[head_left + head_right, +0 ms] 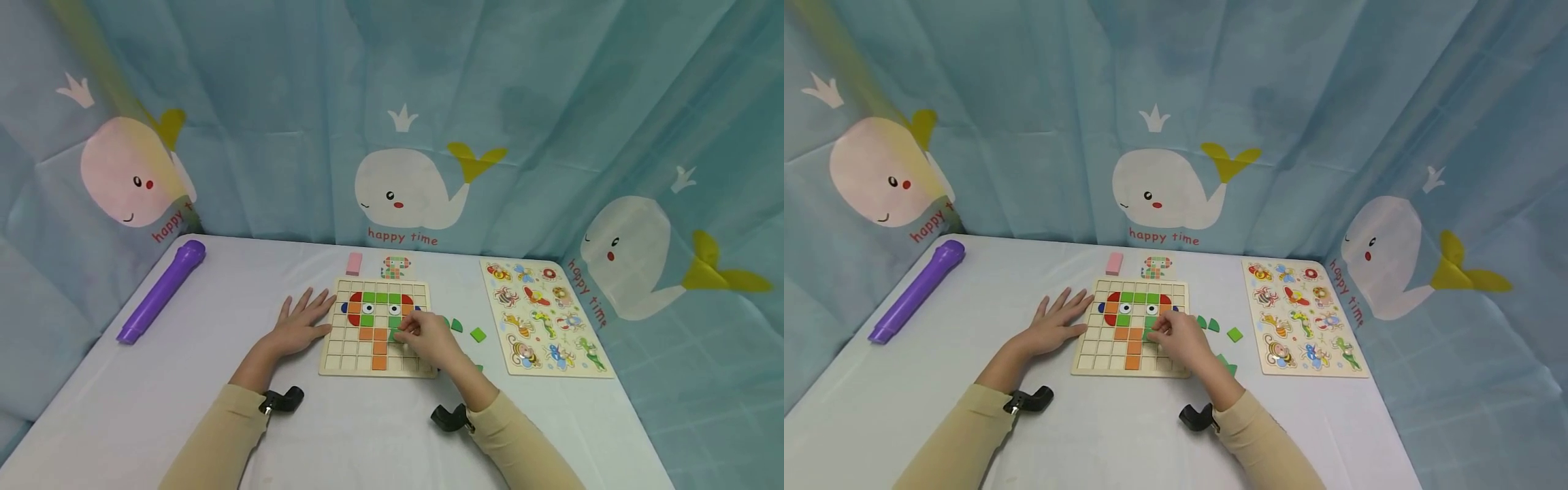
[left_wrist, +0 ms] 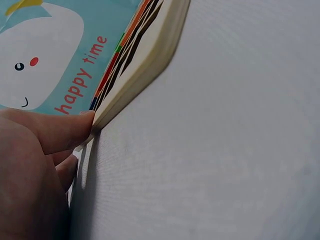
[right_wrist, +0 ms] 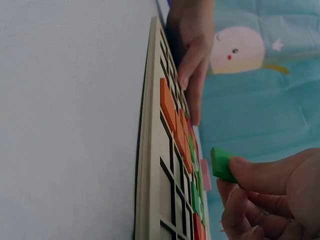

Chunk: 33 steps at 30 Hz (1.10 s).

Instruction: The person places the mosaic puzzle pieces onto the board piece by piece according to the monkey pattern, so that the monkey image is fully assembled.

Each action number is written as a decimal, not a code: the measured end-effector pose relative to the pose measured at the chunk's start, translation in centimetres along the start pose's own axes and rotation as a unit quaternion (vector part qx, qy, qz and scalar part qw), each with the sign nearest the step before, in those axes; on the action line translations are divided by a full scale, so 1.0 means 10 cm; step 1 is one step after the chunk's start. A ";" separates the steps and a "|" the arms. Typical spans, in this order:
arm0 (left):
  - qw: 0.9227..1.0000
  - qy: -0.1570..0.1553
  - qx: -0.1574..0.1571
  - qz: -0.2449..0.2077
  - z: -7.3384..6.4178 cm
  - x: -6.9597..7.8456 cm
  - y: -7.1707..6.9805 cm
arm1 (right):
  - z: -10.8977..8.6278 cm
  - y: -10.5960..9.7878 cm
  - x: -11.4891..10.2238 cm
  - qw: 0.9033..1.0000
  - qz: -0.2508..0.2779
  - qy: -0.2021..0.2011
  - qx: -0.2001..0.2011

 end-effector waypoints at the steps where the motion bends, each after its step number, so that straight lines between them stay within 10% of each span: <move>1: 1.000 -0.001 0.000 0.000 0.00 0.00 0.00 | 0.01 0.01 -0.01 1.000 -0.002 -0.001 -0.003; 33: 1.000 0.002 -0.007 -0.006 0.00 0.00 -0.01 | 0.25 0.45 -0.21 0.994 -0.064 -0.035 -0.077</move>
Point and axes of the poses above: each hand's wrist, its own z-axis towards the middle knuckle, its own y-axis out of the palm, x = y × z, the point moved 1 cm from there along z, towards the middle knuckle, and after that the axes turned 11 degrees about -y, right-handed, at the moved point
